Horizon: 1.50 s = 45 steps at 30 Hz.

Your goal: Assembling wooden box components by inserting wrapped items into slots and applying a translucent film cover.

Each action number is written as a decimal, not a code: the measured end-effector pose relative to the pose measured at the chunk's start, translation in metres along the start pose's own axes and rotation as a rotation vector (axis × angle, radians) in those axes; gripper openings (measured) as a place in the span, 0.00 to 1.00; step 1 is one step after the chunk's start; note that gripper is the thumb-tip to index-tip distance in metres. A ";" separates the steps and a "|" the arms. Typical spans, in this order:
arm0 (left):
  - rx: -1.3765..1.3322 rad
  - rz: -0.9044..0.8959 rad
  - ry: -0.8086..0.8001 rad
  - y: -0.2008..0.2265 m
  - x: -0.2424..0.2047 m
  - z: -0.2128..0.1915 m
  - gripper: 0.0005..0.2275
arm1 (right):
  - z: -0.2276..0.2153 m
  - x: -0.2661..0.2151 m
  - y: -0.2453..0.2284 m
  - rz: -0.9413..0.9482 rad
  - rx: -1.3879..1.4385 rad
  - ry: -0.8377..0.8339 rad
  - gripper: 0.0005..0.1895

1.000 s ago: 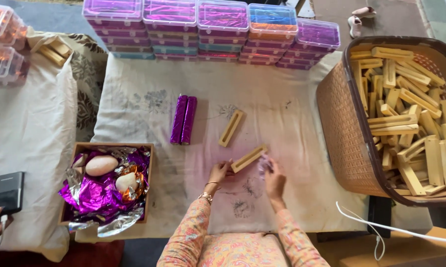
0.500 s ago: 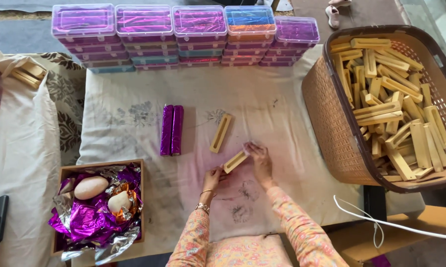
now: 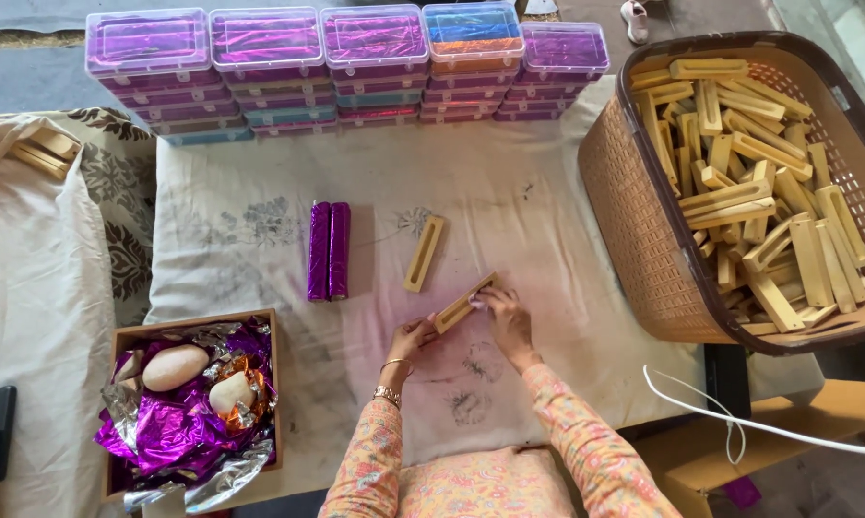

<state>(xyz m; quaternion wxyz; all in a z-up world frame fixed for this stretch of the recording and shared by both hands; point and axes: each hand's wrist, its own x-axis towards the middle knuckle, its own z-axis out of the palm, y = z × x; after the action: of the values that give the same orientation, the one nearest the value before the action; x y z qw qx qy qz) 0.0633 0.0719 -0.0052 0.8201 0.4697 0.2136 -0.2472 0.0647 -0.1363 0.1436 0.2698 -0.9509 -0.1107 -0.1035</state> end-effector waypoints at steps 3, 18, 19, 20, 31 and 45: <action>-0.008 0.009 0.001 0.000 0.001 -0.002 0.16 | 0.009 -0.005 -0.012 0.016 -0.062 0.109 0.15; -0.039 0.003 0.036 -0.005 0.004 0.002 0.13 | -0.004 0.003 0.002 0.087 -0.002 0.236 0.19; -0.044 0.005 0.064 -0.010 0.008 -0.001 0.14 | 0.006 -0.003 -0.005 0.198 0.079 0.174 0.16; -0.050 0.008 0.091 -0.015 0.012 -0.004 0.15 | 0.017 -0.008 -0.013 0.309 0.160 0.109 0.14; -0.054 -0.018 0.109 -0.010 0.010 0.000 0.15 | 0.010 0.010 0.013 -0.125 -0.145 0.040 0.30; -0.091 -0.005 0.119 -0.023 0.024 -0.010 0.15 | 0.011 -0.016 -0.010 -0.190 -0.025 -0.065 0.34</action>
<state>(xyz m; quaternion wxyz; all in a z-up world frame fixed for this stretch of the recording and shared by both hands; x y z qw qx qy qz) 0.0675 0.0661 -0.0393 0.8259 0.4455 0.2739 -0.2109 0.0483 -0.1247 0.1346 0.2432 -0.9423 -0.2075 -0.0993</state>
